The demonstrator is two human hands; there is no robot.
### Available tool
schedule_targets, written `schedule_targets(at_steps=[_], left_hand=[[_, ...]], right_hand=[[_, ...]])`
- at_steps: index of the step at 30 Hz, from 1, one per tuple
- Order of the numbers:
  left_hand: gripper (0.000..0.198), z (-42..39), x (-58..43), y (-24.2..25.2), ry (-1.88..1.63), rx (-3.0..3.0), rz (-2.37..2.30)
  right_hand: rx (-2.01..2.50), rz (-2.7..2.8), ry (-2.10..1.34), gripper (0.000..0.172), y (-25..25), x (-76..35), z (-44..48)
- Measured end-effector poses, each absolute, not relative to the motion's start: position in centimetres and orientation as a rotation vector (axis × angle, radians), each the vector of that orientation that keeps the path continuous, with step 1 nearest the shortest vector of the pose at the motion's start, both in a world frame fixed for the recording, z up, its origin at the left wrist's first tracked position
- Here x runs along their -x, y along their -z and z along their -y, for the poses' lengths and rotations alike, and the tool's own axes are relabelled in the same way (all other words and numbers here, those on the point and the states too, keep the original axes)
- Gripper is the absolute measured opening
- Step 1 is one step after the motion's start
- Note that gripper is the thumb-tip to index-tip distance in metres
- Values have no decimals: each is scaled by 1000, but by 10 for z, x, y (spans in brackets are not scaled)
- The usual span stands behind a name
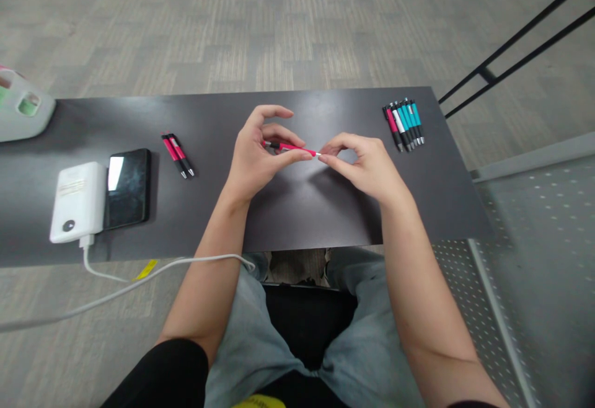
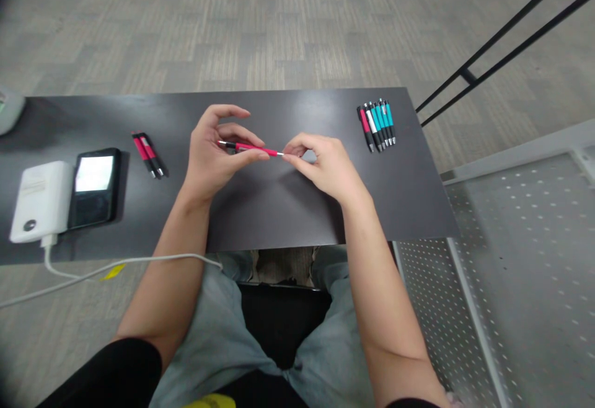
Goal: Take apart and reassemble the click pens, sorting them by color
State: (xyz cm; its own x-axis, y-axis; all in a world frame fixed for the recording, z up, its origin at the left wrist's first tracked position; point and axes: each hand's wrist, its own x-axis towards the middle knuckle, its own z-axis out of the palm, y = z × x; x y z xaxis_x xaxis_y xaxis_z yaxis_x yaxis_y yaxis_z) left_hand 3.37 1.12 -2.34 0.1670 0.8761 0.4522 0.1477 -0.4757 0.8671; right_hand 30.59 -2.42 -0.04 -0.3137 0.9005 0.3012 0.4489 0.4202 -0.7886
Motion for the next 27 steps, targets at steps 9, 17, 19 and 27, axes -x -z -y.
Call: schedule_targets(at_steps=[9,17,19,27], left_hand=[[69,-34,-31,44,-1598,-1663,-958],[74,-41,-20,38,-1673,-1606,-984],[76,-41,-18,39,-1693,-1599,-981],[77,-38,-16,37,-1621,-1593,-1030]], right_hand=[[1205,1903,-865,26,8,-293,25],[1244,1896,-900,26,10,-295,26],[1237,1897,-902,25,9,-295,26],[1212,1884,-897,28,12,-296,24]])
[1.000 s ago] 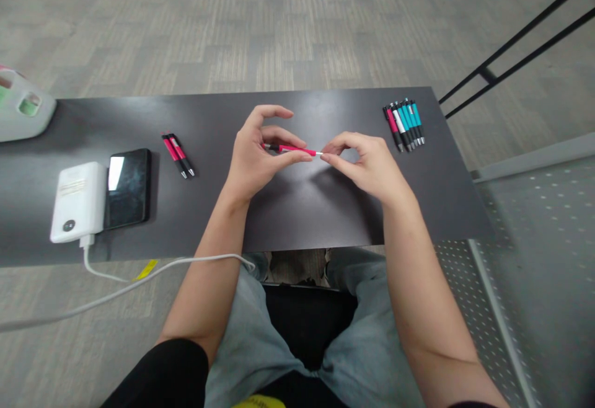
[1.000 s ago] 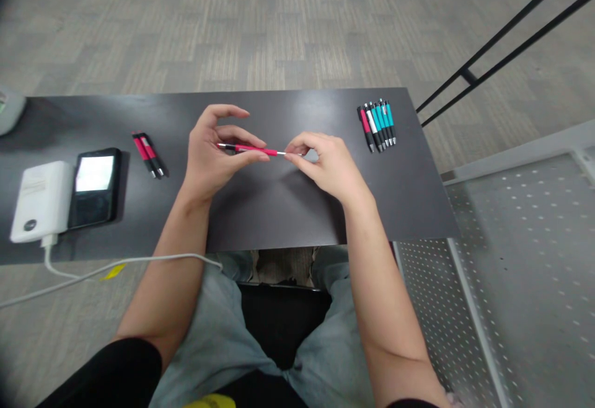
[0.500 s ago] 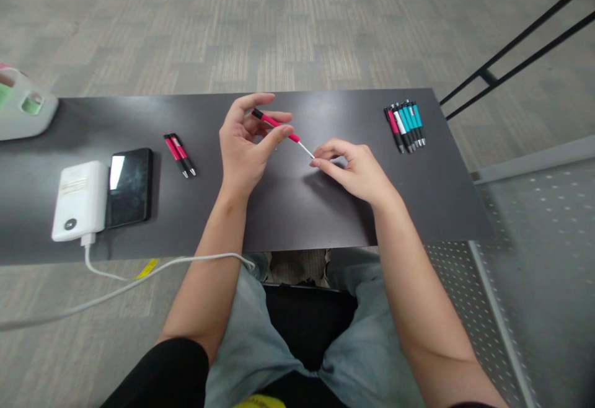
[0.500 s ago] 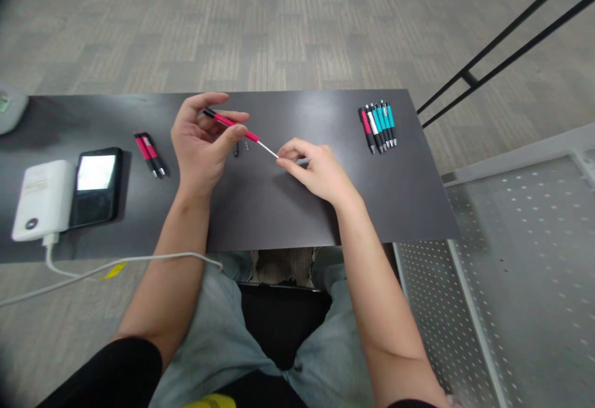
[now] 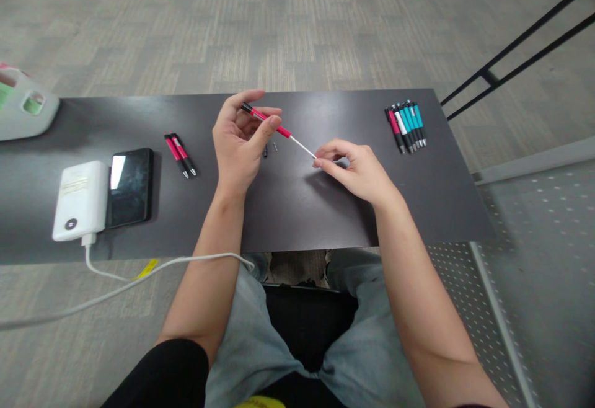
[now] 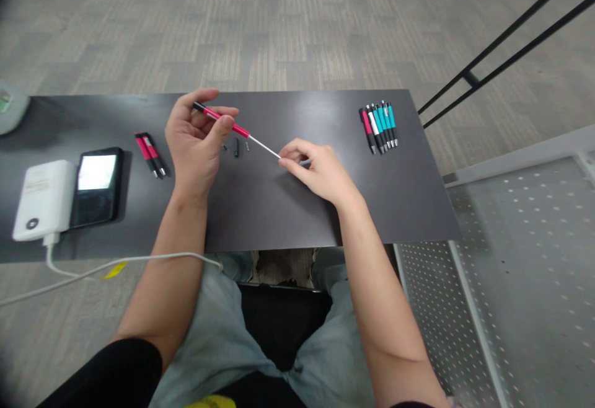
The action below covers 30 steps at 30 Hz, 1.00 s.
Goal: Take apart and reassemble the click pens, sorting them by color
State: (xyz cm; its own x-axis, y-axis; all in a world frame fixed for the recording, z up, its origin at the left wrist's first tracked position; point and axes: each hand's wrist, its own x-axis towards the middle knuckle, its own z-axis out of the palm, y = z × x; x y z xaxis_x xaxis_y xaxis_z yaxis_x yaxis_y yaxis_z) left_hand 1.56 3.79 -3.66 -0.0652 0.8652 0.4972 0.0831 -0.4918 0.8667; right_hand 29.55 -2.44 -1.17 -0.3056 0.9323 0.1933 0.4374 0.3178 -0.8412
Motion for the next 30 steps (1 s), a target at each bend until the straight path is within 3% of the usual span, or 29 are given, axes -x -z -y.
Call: schedule_targets(at_steps=[8,18,30], left_hand=[[67,-40,-15,41,-1630,-1692,-1107],[75,-41,-16,45,-1573,-1642,-1058],[61,-28,-30,38,-1532,-1682,-994]], right_hand=[[1215,1874,-901,32,10,-294,24],[1183,1867,-899,25,9,-292,24],[1175,1801,-849,30,13,-278,24]])
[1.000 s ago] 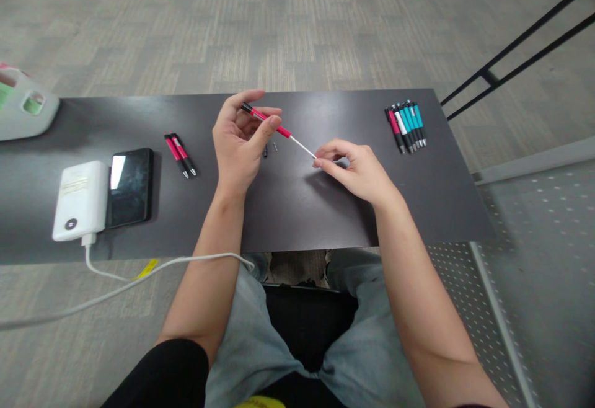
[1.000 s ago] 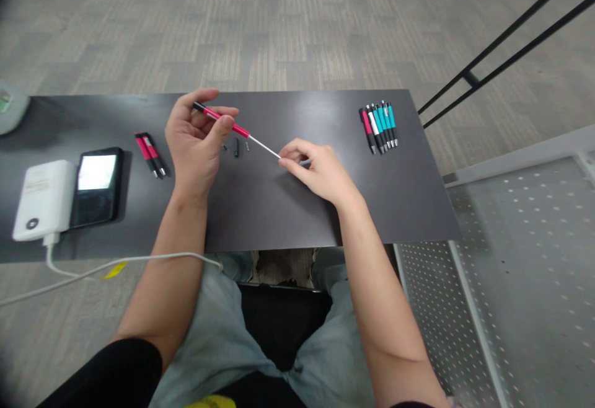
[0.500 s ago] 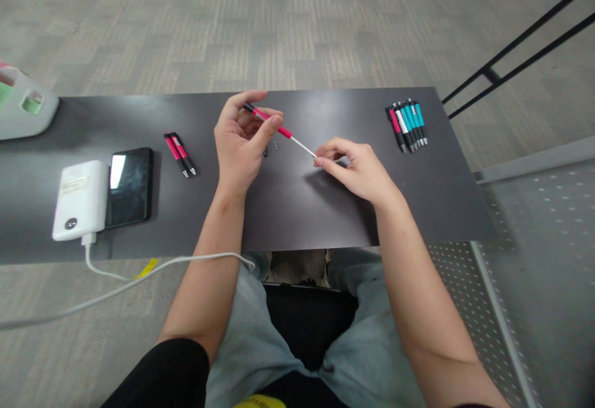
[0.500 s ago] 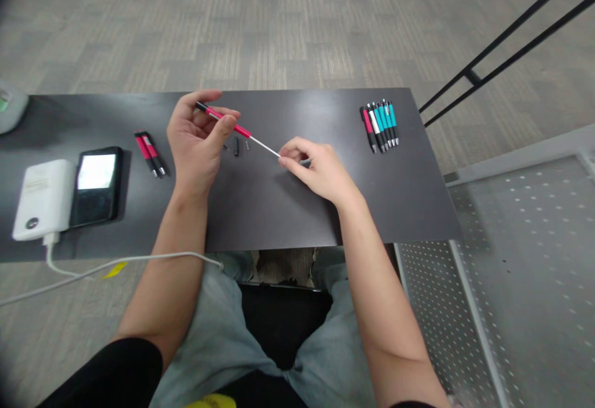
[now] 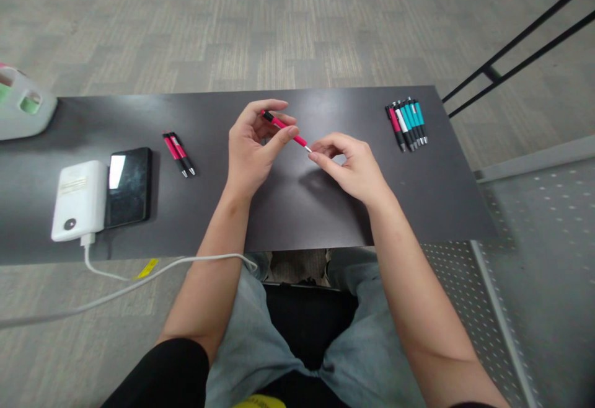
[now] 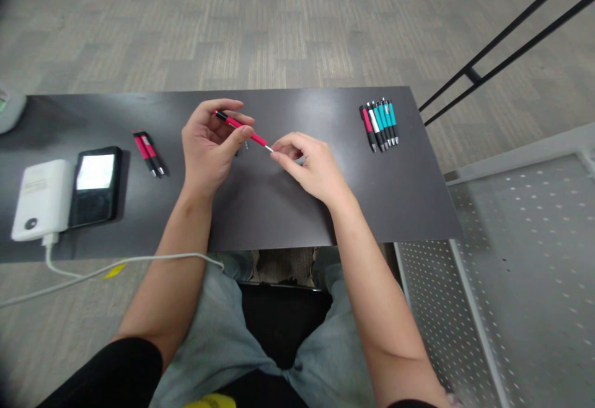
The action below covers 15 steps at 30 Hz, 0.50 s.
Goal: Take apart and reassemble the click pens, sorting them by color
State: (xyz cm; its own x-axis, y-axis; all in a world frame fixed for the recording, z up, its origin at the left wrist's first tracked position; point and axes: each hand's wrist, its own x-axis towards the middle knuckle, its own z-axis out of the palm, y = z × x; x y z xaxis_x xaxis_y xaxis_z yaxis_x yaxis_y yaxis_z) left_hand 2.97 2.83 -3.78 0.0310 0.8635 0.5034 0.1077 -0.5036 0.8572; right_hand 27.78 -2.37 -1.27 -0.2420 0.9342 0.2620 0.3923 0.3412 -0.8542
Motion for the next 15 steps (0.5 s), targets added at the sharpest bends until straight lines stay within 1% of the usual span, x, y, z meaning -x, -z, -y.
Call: schedule_targets(at_steps=[4,10,13,15], left_hand=[[64,-28,-32,36,-1501,-1672,-1026],[73,-24,-30,30,-1458,-1651,-1021],[72,-19,-29,25,-1367,-1686,-1006],[67,-16,-29,22,-1287,-1739,-970]], right_hand=[[1156,1702,-828,36,15,-276,23],[1178,1513,-763,55,24,-278,18],[1193,1460,-703,59,26,-277,15],[1197,1453,-669,61,24,-275,15]])
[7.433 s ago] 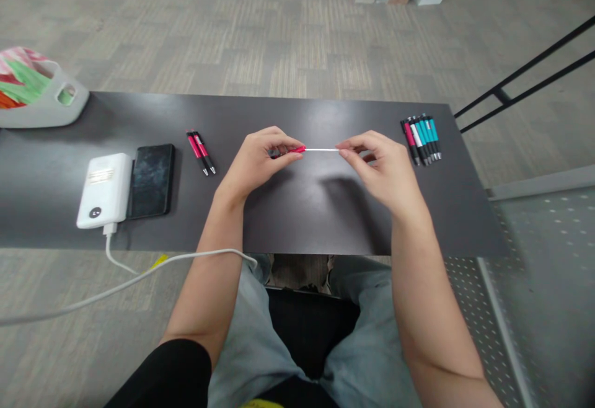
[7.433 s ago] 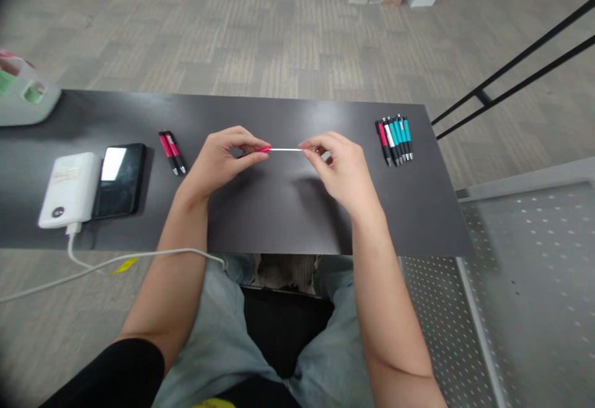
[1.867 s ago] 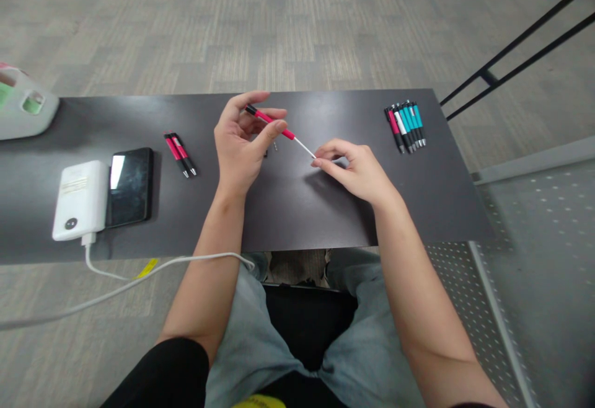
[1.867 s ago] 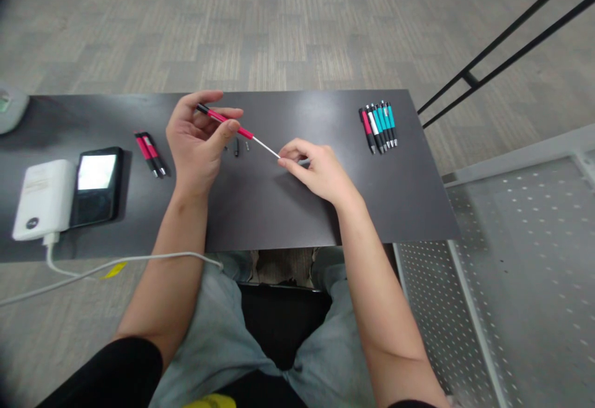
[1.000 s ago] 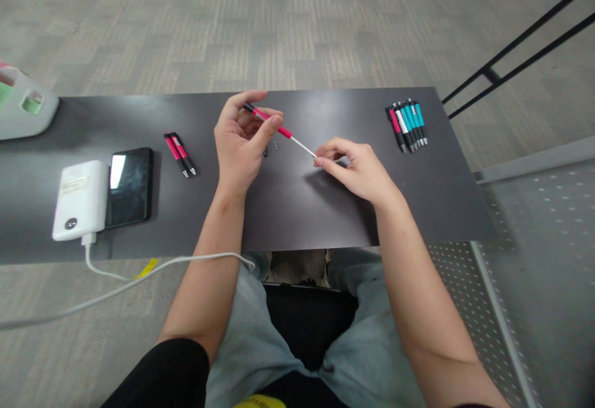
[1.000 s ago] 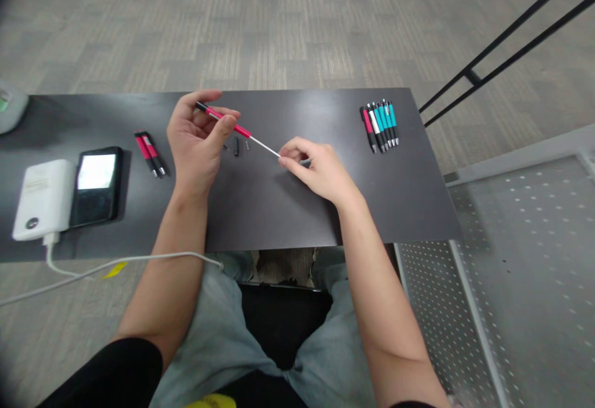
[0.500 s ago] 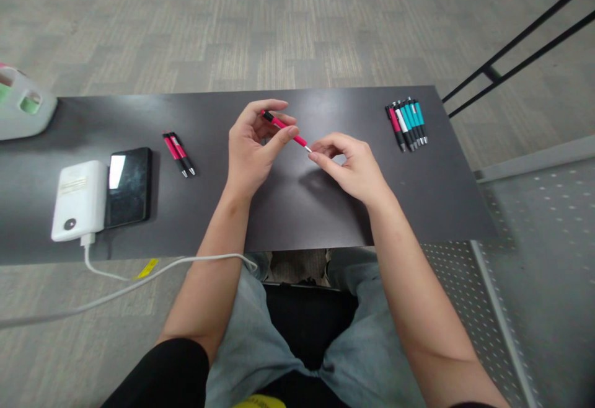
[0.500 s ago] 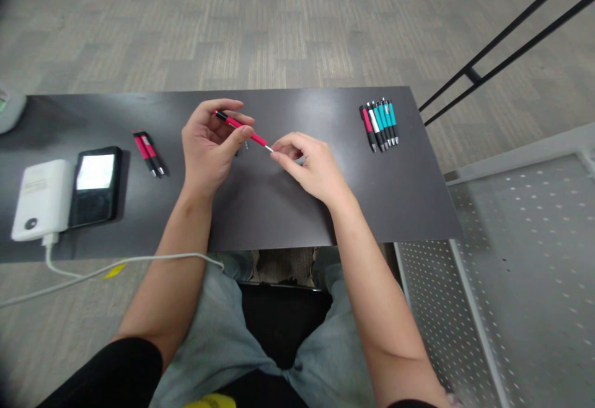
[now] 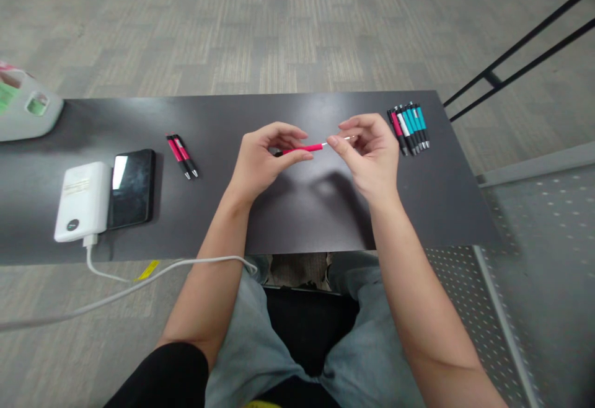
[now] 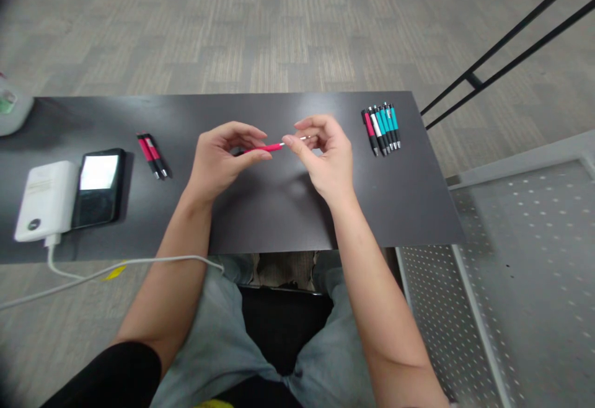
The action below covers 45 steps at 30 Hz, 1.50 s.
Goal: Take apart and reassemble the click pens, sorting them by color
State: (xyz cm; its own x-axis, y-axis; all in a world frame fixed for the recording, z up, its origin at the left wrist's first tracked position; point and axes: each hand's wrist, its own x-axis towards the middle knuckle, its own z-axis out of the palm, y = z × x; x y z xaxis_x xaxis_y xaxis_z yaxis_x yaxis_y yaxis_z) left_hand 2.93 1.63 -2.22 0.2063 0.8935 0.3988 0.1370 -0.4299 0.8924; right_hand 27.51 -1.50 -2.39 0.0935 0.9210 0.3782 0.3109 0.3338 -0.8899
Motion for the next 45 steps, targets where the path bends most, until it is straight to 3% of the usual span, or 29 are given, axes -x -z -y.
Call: schedule_targets(at_steps=[7,14,20,30,38,45], left_hand=[[33,-13,-27,16,-1189,-1977,-895],[41,-13,-7,8,-1198,-1848,-974],[35,-19,27,12,-1342,-1820,-1071],[32,-10,51,4,-1244,-1758,-1248],[23,-7,32,7,-1042,-1869,-1115],[14,1,0,5,-930,-1951,-1020]], right_hand=[[1214,1602,-603,58,6,-257,22],[1180,1676,-679,52,4,-246,21],[1202,1897,-740,26,23,-241,-10],[1490,2203,-671,9,23,-211,-34],[1435,1790,-790,17,31,-265,6],[1274,1308,-863,53,33,-294,6]])
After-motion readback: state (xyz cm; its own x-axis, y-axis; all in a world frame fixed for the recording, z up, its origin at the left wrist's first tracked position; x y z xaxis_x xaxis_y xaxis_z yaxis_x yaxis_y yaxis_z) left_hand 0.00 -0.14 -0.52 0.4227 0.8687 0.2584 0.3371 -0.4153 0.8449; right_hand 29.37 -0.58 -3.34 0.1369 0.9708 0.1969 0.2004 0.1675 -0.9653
